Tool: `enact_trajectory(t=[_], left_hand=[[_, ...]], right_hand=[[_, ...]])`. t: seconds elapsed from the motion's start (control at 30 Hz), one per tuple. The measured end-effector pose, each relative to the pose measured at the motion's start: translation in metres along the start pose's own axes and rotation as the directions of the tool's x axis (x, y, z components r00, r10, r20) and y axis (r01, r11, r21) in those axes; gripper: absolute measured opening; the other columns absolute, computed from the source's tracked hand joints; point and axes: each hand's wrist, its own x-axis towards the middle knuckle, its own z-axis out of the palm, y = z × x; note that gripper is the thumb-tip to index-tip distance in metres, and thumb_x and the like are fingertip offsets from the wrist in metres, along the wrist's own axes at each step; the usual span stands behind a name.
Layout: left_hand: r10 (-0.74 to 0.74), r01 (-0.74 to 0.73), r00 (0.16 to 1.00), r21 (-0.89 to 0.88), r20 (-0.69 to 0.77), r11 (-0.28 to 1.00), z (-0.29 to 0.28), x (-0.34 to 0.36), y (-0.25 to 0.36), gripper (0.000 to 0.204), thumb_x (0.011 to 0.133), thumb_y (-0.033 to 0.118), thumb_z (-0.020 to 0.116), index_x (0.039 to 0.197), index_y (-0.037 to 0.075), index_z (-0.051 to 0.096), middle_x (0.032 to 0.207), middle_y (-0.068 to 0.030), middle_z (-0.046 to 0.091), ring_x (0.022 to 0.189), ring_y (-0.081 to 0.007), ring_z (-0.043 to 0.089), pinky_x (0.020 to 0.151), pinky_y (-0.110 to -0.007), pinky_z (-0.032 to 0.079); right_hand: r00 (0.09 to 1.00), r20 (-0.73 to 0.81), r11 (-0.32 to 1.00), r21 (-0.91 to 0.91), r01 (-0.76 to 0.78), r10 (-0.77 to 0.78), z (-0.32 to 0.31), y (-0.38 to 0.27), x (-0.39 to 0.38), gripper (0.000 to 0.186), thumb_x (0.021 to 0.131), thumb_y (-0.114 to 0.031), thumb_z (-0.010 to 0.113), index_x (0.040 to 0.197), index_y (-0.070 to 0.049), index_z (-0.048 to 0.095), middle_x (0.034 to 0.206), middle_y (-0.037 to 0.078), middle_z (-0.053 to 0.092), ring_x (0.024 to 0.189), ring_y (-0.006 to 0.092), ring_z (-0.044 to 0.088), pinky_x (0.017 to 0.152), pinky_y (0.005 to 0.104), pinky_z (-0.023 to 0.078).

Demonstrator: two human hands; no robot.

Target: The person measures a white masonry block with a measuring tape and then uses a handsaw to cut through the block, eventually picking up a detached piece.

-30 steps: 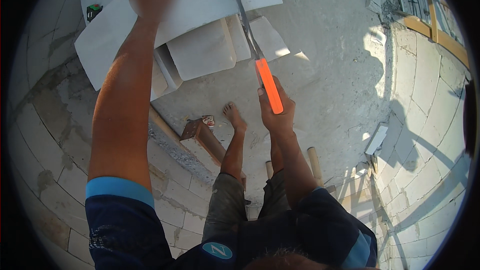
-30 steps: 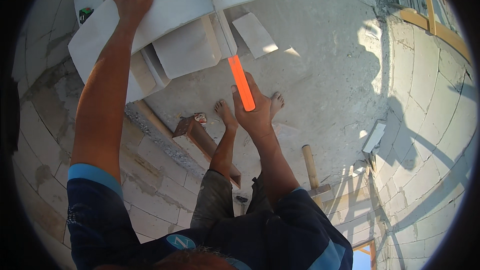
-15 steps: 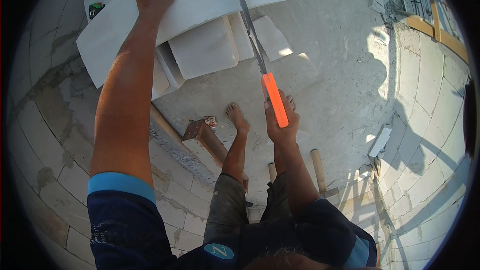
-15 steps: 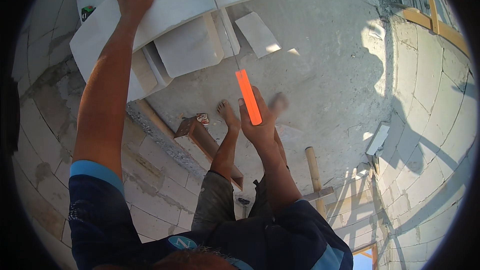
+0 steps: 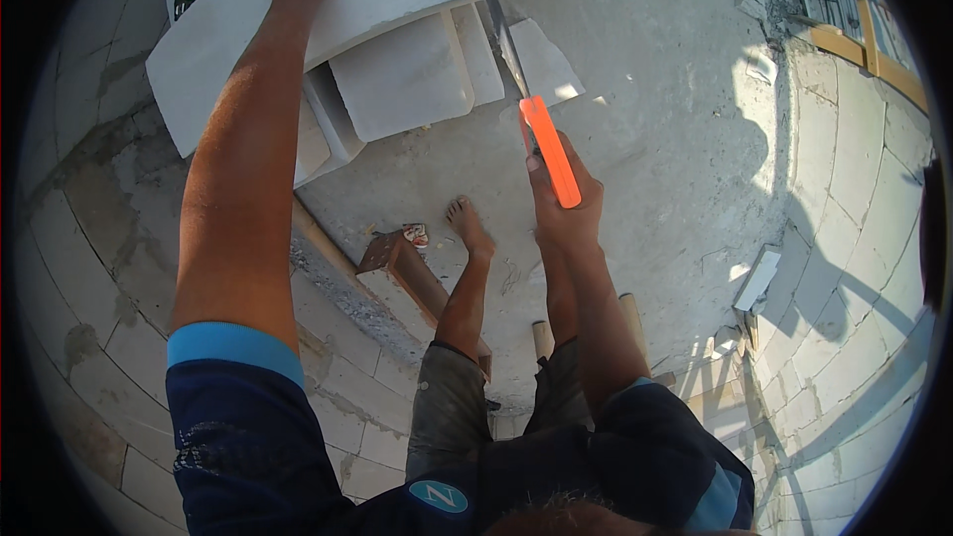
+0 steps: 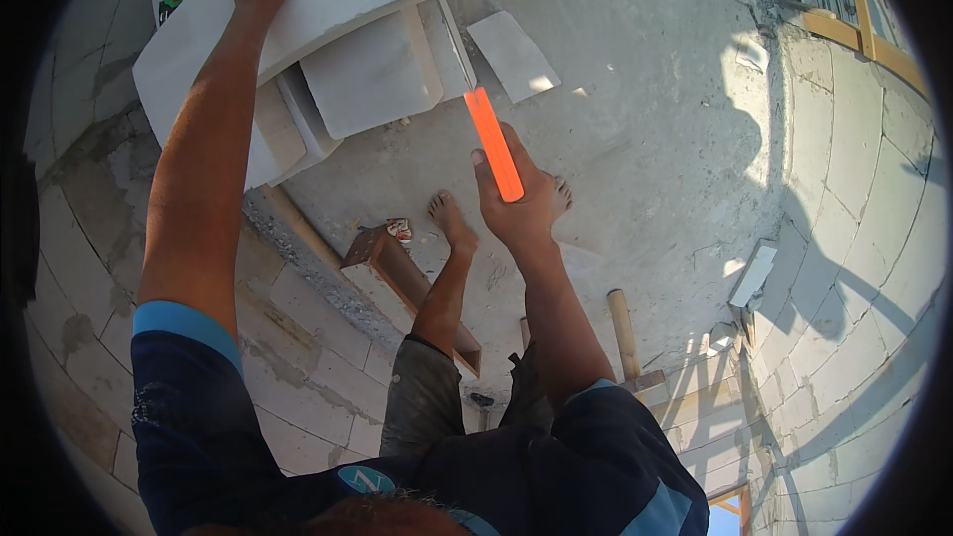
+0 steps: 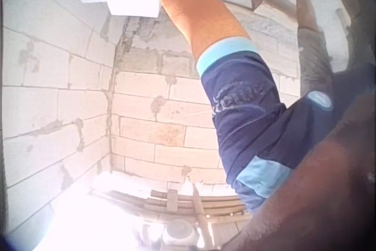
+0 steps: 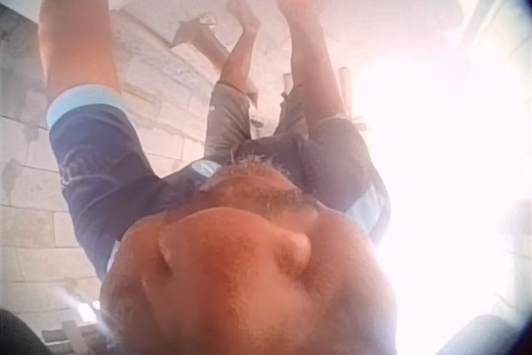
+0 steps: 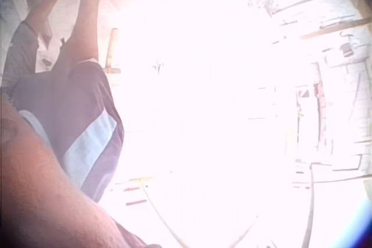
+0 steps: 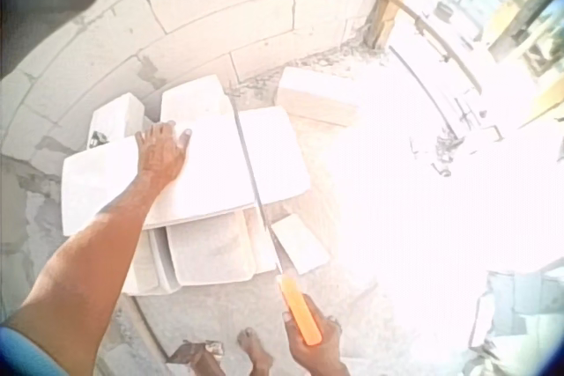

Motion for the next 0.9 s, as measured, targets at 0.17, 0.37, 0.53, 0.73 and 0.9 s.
enact_trajectory(t=[0.17,0.37,0.53,0.73,0.9], left_hand=[[0.007,-0.007,1.0,0.011,-0.007,1.0,-0.005,0.008,0.001,0.054,0.103,0.049,0.051,0.131,0.003,0.061,0.133,-0.021,0.063,0.128,-0.0387,0.054,0.114,-0.058,0.032],[0.146,-0.147,0.988,0.017,0.047,0.989,0.014,0.004,-0.053,0.066,0.103,0.054,0.05,0.135,-0.003,0.06,0.132,-0.0244,0.065,0.13,-0.0406,0.056,0.113,-0.053,0.037],[0.059,-0.055,0.998,0.146,-0.023,0.988,0.024,-0.005,-0.087,0.085,0.096,0.077,0.043,0.148,0.011,0.05,0.152,-0.0158,0.049,0.149,-0.0353,0.033,0.116,-0.072,0.016],[-0.017,-0.004,0.993,0.189,0.113,0.982,0.015,-0.004,-0.07,0.085,0.096,0.077,0.043,0.151,0.012,0.046,0.158,-0.0124,0.042,0.152,-0.034,0.026,0.118,-0.072,0.013],[-0.054,0.018,0.984,0.207,0.171,0.978,0.002,0.002,-0.061,0.083,0.096,0.075,0.043,0.151,0.013,0.045,0.158,-0.0111,0.042,0.151,-0.034,0.027,0.12,-0.071,0.011]], right_hand=[[1.0,0.029,0.999,0.046,0.009,-0.01,0.005,-0.034,0.052,0.044,0.098,-0.015,0.068,0.14,-0.004,0.06,0.08,0.005,0.071,0.073,0.008,0.067,0.07,0.0234,0.051],[0.997,-0.031,0.998,0.007,0.064,-0.063,-0.021,-0.024,-0.021,0.045,0.098,-0.016,0.069,0.14,-0.003,0.059,0.075,0.008,0.068,0.07,0.0095,0.065,0.069,0.025,0.052],[0.979,0.147,0.99,-0.056,-0.132,0.139,-0.013,-0.125,0.089,0.051,0.1,-0.029,0.069,0.138,0.003,0.058,0.079,0.008,0.069,0.071,0.0128,0.066,0.072,0.0274,0.053],[0.984,0.047,0.983,0.056,-0.176,0.174,-0.004,-0.155,0.107,0.055,0.099,-0.039,0.07,0.135,0.001,0.06,0.077,0.006,0.067,0.07,0.0117,0.064,0.068,0.0277,0.051],[0.988,0.1,0.991,-0.076,-0.114,0.121,-0.017,-0.205,0.15,0.055,0.099,-0.04,0.071,0.135,0.001,0.061,0.076,0.005,0.066,0.071,0.0094,0.061,0.066,0.0273,0.05]])
